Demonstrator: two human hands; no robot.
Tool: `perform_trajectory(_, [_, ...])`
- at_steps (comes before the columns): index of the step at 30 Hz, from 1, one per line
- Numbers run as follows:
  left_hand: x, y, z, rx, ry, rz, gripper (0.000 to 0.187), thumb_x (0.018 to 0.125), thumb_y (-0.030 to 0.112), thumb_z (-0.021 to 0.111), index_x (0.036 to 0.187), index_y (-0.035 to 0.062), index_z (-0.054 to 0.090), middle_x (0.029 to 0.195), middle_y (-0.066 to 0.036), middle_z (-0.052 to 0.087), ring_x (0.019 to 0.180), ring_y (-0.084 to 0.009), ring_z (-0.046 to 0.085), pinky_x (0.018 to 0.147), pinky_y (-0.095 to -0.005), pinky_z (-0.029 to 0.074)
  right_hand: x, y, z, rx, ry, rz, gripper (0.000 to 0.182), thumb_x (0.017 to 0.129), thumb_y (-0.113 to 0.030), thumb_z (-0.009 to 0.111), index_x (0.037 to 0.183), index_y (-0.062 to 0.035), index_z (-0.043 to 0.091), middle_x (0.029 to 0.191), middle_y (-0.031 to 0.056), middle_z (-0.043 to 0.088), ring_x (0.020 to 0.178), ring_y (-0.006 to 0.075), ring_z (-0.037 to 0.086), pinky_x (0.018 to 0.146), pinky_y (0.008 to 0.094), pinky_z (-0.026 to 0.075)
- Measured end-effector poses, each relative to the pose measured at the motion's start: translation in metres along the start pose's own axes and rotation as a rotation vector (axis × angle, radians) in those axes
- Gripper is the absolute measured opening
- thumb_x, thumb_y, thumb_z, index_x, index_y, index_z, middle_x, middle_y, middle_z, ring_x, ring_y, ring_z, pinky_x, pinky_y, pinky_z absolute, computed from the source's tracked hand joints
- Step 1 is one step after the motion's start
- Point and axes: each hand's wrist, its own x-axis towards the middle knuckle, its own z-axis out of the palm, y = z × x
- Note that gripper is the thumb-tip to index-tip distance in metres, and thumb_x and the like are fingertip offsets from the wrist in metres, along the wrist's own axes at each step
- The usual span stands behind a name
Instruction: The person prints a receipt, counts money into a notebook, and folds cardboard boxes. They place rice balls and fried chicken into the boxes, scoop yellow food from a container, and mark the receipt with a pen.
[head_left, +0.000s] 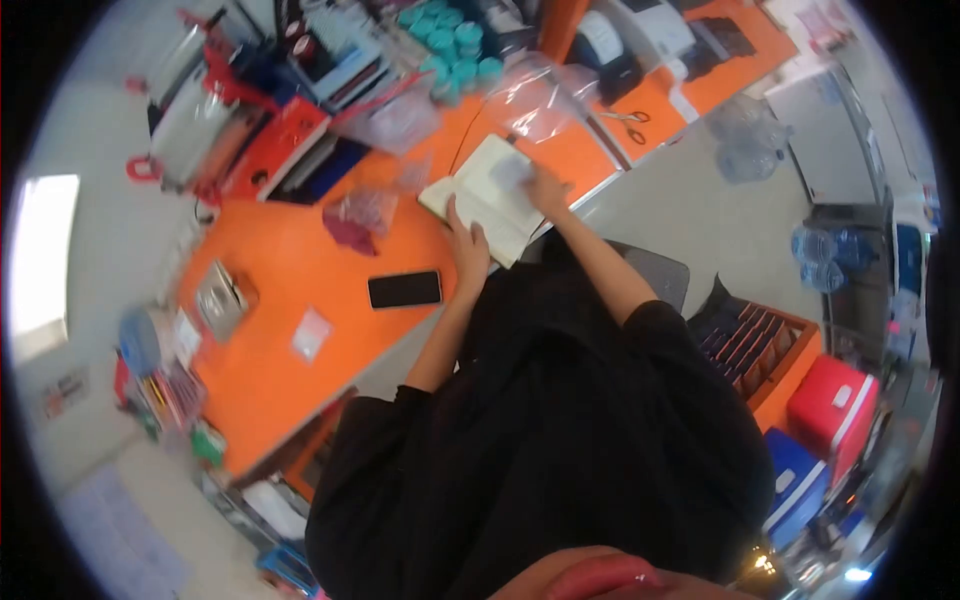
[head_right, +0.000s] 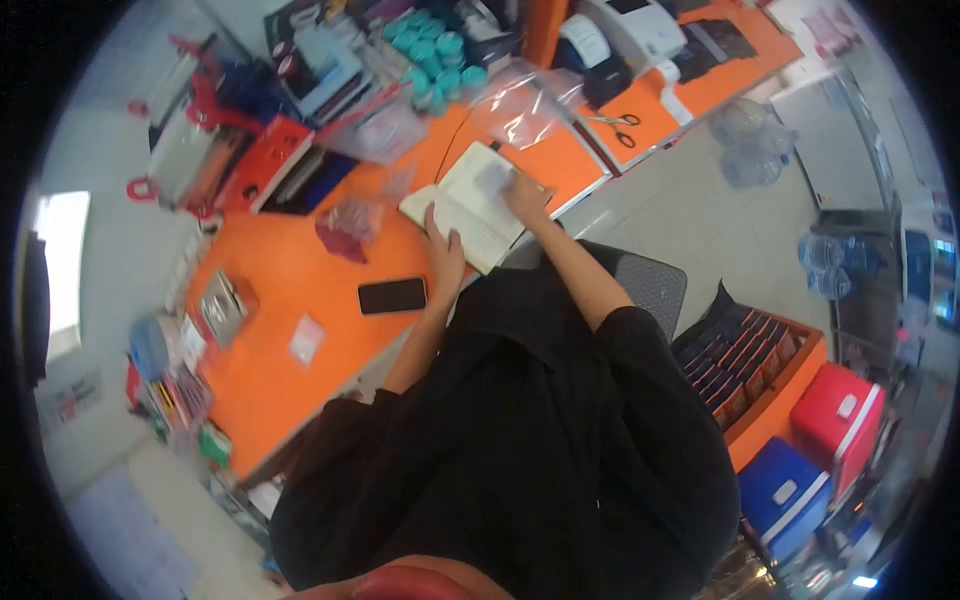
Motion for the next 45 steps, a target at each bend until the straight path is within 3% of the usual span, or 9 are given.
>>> perform_trajectory(8, [0.002, 0.022, 0.026, -0.152, 0.302, 0.035, 0.077, 0.089, 0.0, 0.047, 0.151, 0.0055, 0.001, 0.147, -0.033, 0.025, 0.124, -0.0491, 0.043, 0.1, -0.046, 0.039, 0.033, 0.022, 0.006, -0.378, 0.077, -0.529, 0.037, 0.071, -0.01, 0.066, 0.107, -0.0106, 0.054, 0.091, 0.004, 0.058, 0.09, 0.0219, 0.06, 0.083, 0.054, 0.034])
perform_trajectory(11, [0.011, 0.039, 0.05, 0.203, 0.297, 0.017, 0.08, 0.088, 0.006, 0.051, 0.151, 0.0074, 0.001, 0.145, -0.032, 0.028, 0.117, -0.0476, 0.05, 0.092, -0.0465, 0.047, 0.058, 0.017, -0.026, -0.031, -0.058, -0.448, 0.03, 0.073, -0.006, 0.065, 0.101, -0.0105, 0.056, 0.09, 0.0048, 0.059, 0.089, 0.0227, 0.06, 0.081, 0.0461, 0.037])
perform_trajectory(13, [0.03, 0.056, 0.078, 0.529, 0.35, -0.037, 0.076, 0.084, 0.012, 0.056, 0.15, 0.0126, 0.018, 0.145, -0.031, 0.028, 0.109, -0.0457, 0.055, 0.078, -0.049, 0.053, 0.084, 0.021, -0.066, 0.242, -0.108, -0.399, 0.027, 0.072, -0.004, 0.064, 0.097, -0.0106, 0.057, 0.09, 0.0047, 0.059, 0.088, 0.0227, 0.059, 0.08, 0.0428, 0.038])
perform_trajectory(18, [0.079, 0.05, 0.165, 0.998, 0.305, -0.179, 0.053, 0.08, 0.02, 0.061, 0.131, 0.0151, 0.049, 0.147, -0.031, 0.025, 0.092, -0.0445, 0.057, 0.058, -0.0432, 0.057, 0.132, 0.046, -0.183, 0.475, 0.282, -1.019, 0.021, 0.062, 0.005, 0.063, 0.079, -0.0074, 0.06, 0.089, 0.0032, 0.06, 0.085, 0.0244, 0.057, 0.073, 0.0375, 0.04])
perform_trajectory(24, [0.094, 0.05, 0.189, 1.21, 0.288, -0.378, 0.05, 0.082, 0.013, 0.055, 0.131, 0.0133, 0.047, 0.146, -0.03, 0.029, 0.087, -0.0446, 0.06, 0.067, -0.0466, 0.055, 0.157, 0.097, -0.233, 0.717, 0.22, -0.927, 0.019, 0.068, 0.009, 0.063, 0.082, -0.0045, 0.06, 0.087, 0.0059, 0.061, 0.087, 0.0235, 0.058, 0.082, 0.0384, 0.044])
perform_trajectory(26, [0.078, 0.062, 0.168, 1.134, 0.353, -0.412, 0.05, 0.082, 0.009, 0.053, 0.131, 0.0135, 0.046, 0.144, -0.029, 0.033, 0.089, -0.0428, 0.062, 0.069, -0.049, 0.055, 0.155, 0.102, -0.229, 0.888, -0.084, -0.314, 0.017, 0.079, 0.005, 0.066, 0.091, -0.0029, 0.056, 0.089, 0.0059, 0.061, 0.09, 0.0181, 0.058, 0.084, 0.0348, 0.046])
perform_trajectory(30, [0.032, 0.049, 0.102, 0.76, 0.42, -0.272, 0.055, 0.085, 0.005, 0.049, 0.138, 0.0154, 0.037, 0.144, -0.021, 0.037, 0.098, -0.0378, 0.062, 0.073, -0.0462, 0.053, 0.161, 0.115, -0.168, 1.142, -0.536, -0.027, 0.029, 0.085, -0.007, 0.069, 0.106, -0.0016, 0.049, 0.094, 0.0118, 0.065, 0.085, 0.0161, 0.063, 0.074, 0.0321, 0.051])
perform_trajectory(38, [0.013, 0.029, 0.069, 0.381, 0.527, -0.095, 0.051, 0.087, -0.003, 0.039, 0.137, 0.0076, 0.04, 0.133, -0.021, 0.045, 0.124, -0.0371, 0.046, 0.103, -0.0401, 0.037, 0.081, 0.038, 0.007, 0.622, -0.614, -0.16, 0.042, 0.076, -0.011, 0.074, 0.111, -0.0005, 0.054, 0.099, 0.018, 0.066, 0.093, 0.0297, 0.065, 0.077, 0.0399, 0.051])
perform_trajectory(45, [0.011, 0.039, 0.072, 0.418, 0.57, -0.14, 0.052, 0.087, -0.001, 0.042, 0.137, 0.0119, 0.039, 0.135, -0.022, 0.043, 0.116, -0.0421, 0.051, 0.092, -0.0451, 0.045, 0.044, 0.02, 0.04, 0.377, -0.637, -0.331, 0.029, 0.078, -0.02, 0.069, 0.102, -0.0041, 0.069, 0.089, 0.0234, 0.066, 0.088, 0.0398, 0.064, 0.077, 0.0441, 0.05])
